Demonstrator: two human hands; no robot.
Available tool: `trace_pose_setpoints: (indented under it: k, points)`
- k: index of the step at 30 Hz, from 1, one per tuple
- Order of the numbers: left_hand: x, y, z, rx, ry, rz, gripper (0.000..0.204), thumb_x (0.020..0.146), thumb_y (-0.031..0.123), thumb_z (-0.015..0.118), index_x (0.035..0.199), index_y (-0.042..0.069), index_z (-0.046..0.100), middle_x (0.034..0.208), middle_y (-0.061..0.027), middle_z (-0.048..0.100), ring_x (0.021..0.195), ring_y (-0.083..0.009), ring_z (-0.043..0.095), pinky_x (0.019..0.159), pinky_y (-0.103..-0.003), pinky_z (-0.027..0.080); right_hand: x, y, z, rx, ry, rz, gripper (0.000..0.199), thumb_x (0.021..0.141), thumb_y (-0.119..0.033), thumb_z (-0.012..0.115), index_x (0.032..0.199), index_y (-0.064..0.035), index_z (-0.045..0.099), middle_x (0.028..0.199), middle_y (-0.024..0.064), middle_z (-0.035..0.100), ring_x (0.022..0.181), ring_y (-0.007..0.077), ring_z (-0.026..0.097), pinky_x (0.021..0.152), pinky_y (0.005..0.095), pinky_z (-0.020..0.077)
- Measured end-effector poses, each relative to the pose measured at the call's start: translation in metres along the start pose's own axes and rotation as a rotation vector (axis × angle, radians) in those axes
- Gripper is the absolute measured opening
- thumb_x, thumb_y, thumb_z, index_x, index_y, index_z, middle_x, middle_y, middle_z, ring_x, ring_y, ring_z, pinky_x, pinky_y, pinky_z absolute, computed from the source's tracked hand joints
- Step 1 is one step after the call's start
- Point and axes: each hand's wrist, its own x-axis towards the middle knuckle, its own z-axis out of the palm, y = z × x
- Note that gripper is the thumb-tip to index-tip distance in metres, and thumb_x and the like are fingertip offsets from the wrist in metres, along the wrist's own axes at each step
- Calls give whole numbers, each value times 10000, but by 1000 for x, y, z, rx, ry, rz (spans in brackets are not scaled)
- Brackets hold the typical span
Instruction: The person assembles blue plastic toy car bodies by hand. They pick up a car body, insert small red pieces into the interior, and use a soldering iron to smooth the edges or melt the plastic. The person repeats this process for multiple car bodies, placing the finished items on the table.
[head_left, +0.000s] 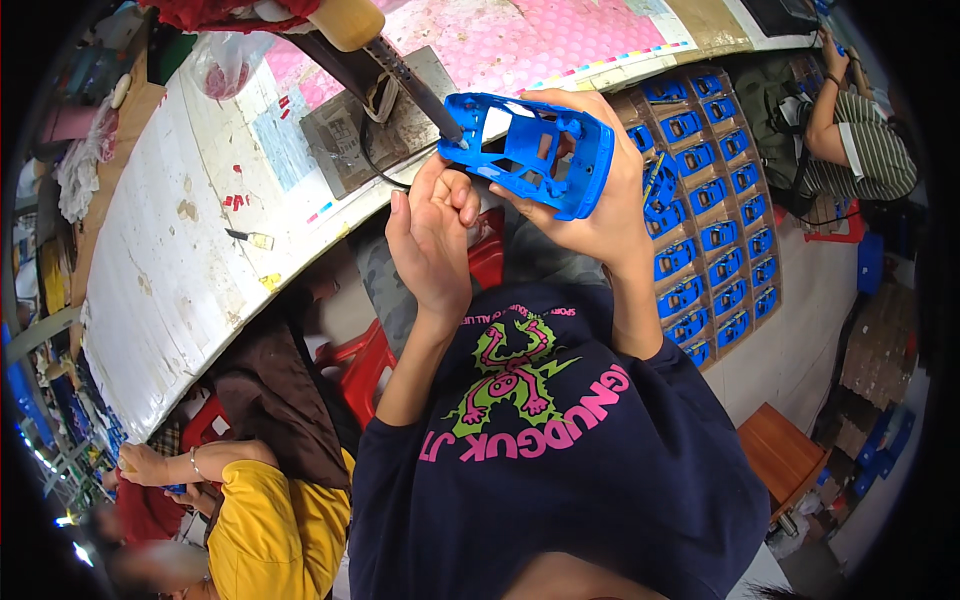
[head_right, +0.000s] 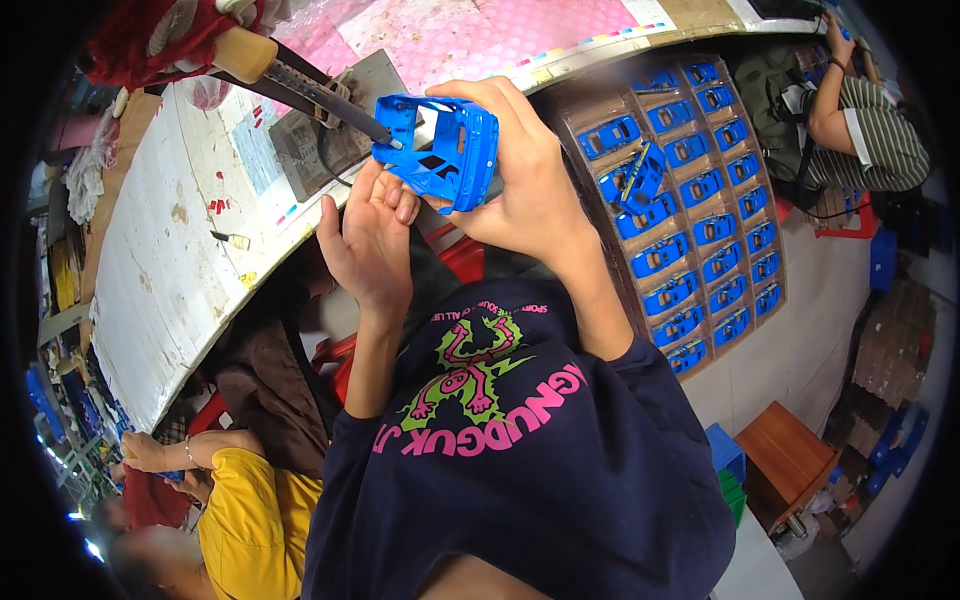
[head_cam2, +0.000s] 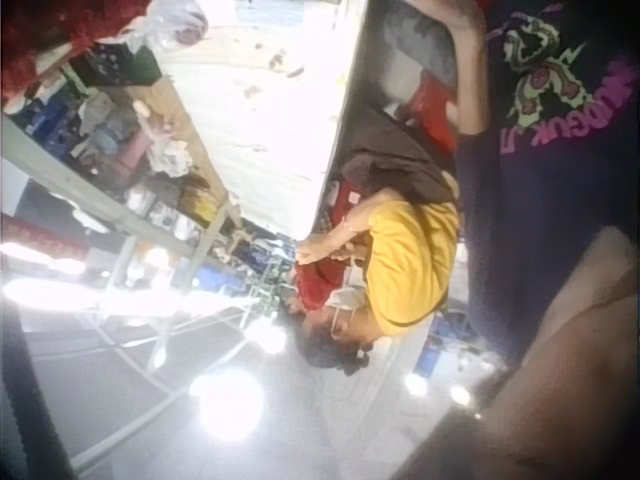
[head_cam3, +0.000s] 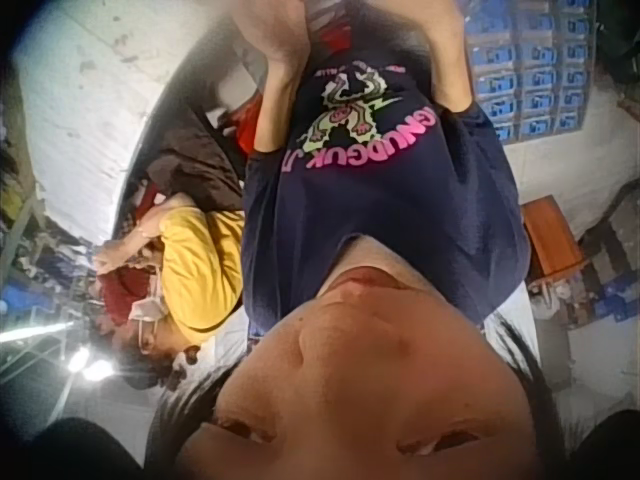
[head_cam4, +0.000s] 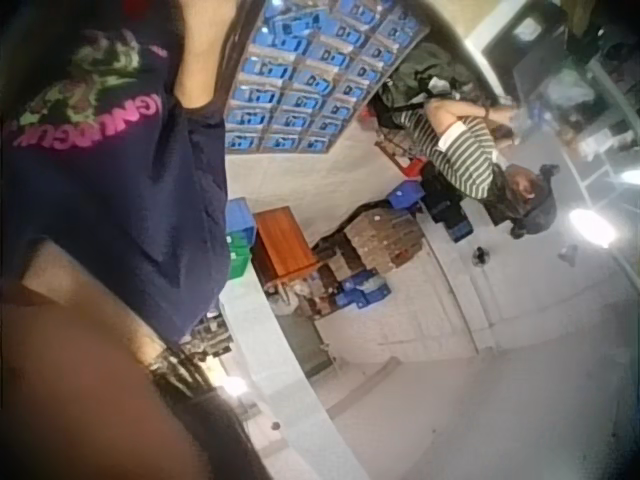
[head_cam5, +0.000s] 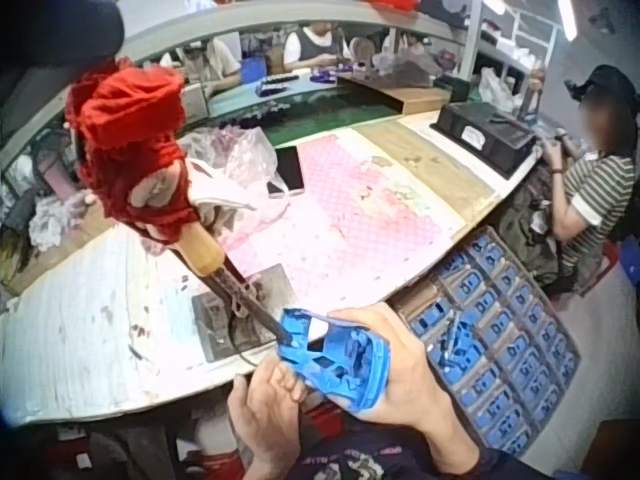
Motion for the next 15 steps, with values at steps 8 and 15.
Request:
trace_pose_setpoints:
  k: [8,15]
  points:
    - [0,-1,1,-40,19,-47,685,845,485,233,1186,-104,311,755,-34,335,678,-128,315,639,-237,281,2,-1,-1,-9,-15,-7,524,541,-165,777,977,7,542,920,125,571,818,247,569,731,312,445]
    - [1,-1,-2,-38,11,-36,678,847,481,225,1183,-100,317,755,-34,333,674,-130,315,642,-244,280,4,-1,1,1,-7,-60,489,523,-68,686,977,2,520,900,130,551,810,283,554,710,321,452]
